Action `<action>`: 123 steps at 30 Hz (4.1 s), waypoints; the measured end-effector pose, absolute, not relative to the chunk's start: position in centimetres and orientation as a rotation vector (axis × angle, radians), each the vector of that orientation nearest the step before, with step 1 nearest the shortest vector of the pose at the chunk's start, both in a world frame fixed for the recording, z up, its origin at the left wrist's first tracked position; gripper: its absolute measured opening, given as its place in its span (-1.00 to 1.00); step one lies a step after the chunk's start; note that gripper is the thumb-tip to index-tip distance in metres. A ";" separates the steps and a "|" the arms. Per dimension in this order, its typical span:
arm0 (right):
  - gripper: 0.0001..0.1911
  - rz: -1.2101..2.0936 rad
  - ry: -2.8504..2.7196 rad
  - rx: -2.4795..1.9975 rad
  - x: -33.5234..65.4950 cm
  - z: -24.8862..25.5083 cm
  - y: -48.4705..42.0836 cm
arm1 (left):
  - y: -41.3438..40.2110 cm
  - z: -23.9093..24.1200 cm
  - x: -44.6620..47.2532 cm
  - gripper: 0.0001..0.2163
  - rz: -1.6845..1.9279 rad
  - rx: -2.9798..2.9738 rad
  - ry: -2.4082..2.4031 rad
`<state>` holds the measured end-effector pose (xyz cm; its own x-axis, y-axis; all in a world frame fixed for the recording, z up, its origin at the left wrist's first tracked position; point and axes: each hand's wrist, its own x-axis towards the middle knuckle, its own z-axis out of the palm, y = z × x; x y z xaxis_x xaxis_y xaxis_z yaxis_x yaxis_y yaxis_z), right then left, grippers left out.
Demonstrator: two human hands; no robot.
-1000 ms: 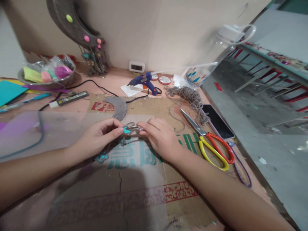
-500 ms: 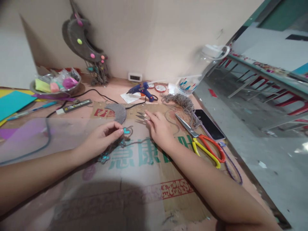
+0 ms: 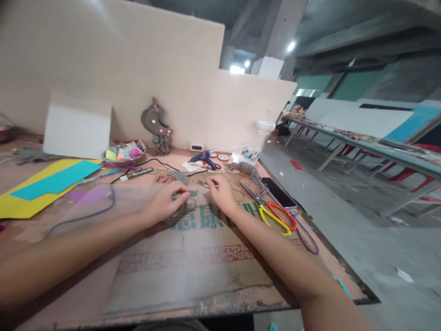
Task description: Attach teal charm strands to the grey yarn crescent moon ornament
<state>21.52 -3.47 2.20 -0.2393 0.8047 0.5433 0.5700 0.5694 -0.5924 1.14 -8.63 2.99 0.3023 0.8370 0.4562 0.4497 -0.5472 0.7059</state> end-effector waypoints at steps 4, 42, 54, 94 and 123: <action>-0.66 0.533 -1.875 -1.052 19.5 3.4 -4.8 | -8.6 4.4 0.4 -0.80 1.294 1.976 1.228; -0.84 1.013 -1.718 -1.038 17.4 0.7 -6.4 | -8.3 0.4 -0.5 -0.81 1.179 1.829 1.225; -0.87 0.917 -1.811 -1.062 17.4 0.6 -6.5 | -8.3 0.8 -0.6 -0.84 1.160 1.885 1.215; -0.75 1.150 -1.485 -1.000 17.8 0.7 -6.2 | -7.2 0.0 -1.1 -0.79 1.375 1.540 1.285; -0.76 1.026 -1.489 -0.970 17.9 1.1 -6.2 | -10.6 4.4 -0.5 -0.79 1.024 1.884 1.177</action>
